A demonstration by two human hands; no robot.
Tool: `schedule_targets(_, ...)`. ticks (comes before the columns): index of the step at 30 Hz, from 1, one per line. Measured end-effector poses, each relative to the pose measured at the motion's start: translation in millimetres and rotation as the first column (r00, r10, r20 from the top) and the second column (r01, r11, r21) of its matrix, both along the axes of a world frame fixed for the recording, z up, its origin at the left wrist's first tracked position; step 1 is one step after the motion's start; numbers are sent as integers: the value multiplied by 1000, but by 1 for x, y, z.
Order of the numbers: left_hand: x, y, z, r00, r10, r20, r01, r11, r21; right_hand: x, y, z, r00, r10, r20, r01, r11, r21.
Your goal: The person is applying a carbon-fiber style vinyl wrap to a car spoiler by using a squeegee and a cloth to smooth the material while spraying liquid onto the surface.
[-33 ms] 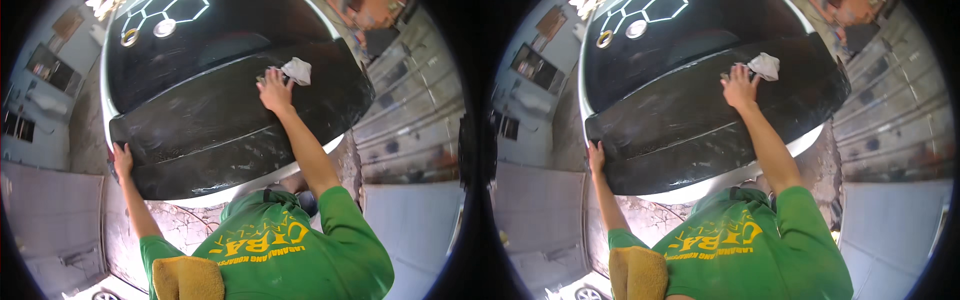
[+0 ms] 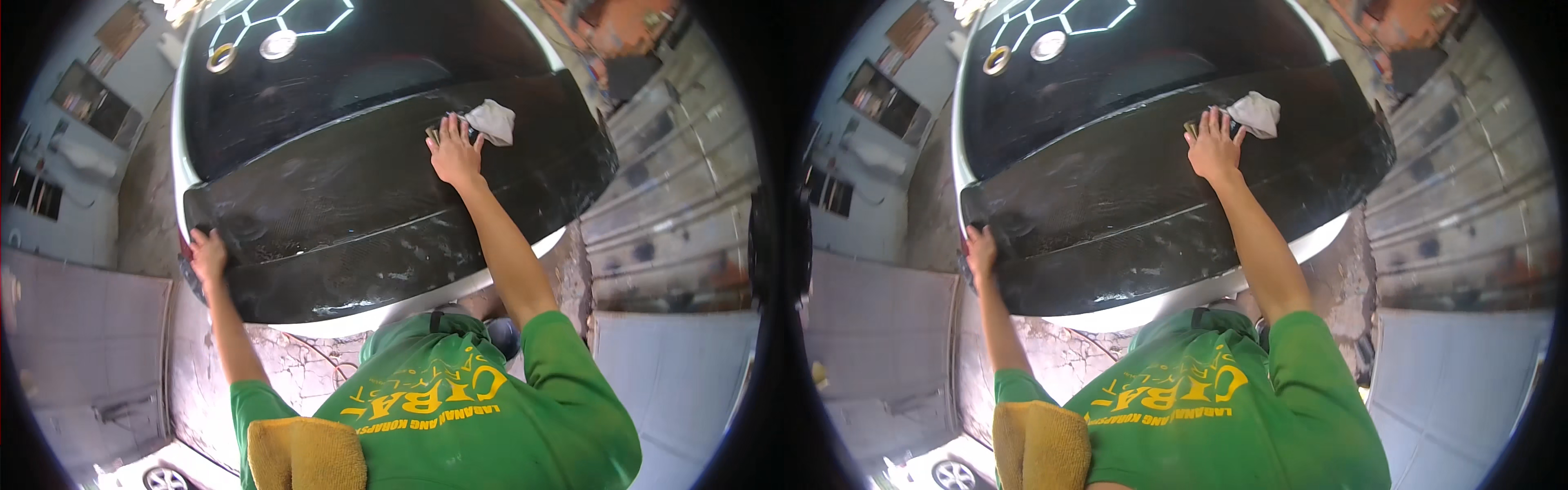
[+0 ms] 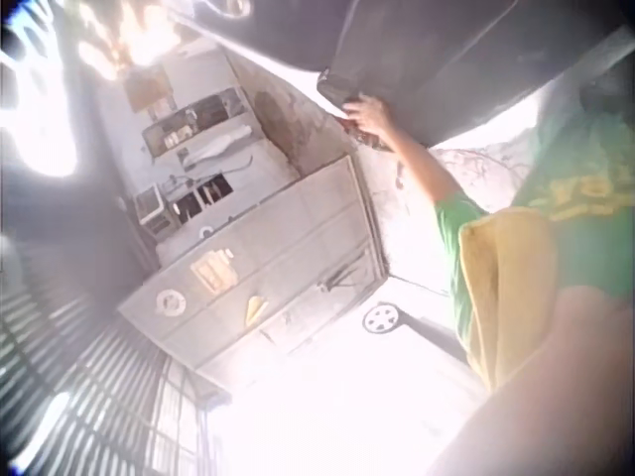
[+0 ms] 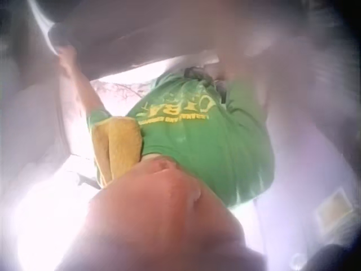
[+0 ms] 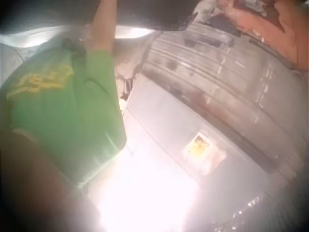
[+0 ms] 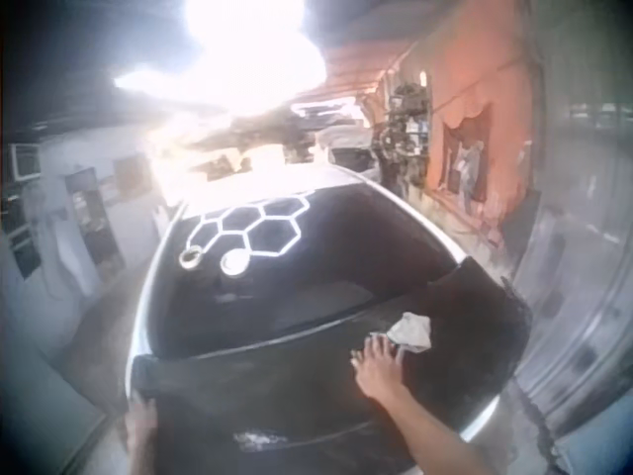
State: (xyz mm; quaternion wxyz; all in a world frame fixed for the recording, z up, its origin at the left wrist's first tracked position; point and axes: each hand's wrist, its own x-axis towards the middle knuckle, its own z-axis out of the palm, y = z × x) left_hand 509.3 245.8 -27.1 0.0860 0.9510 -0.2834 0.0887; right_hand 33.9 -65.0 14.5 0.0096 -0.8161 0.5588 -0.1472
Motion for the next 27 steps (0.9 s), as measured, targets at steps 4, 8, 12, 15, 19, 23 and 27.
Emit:
schedule_targets(4,-139,-78,-6,890,-289,352,253,956,147,45,40,-9,895,446,-11,-446,894,-44)
schedule_targets(8,-314,-175,57,745,-667,21,665,739,-109,9,15,44,701,710,-71,-704,704,93)
schedule_targets(12,-320,-184,29,513,-858,-19,830,501,-247,-66,-84,-15,841,541,-9,-535,829,-161)
schedule_targets(15,-244,-153,54,860,-497,116,508,855,-102,-74,-32,22,838,521,-159,-535,843,-59)
schedule_targets(19,-107,-78,22,988,147,-40,-150,984,-98,-71,-14,18,629,777,31,-773,620,131)
schedule_targets(23,-99,-81,14,995,87,-49,-92,991,-100,-74,-88,22,881,423,-211,-433,901,0)
schedule_targets(27,-104,-80,12,995,99,15,-97,990,-106,20,-32,25,693,717,-76,-713,665,-223)
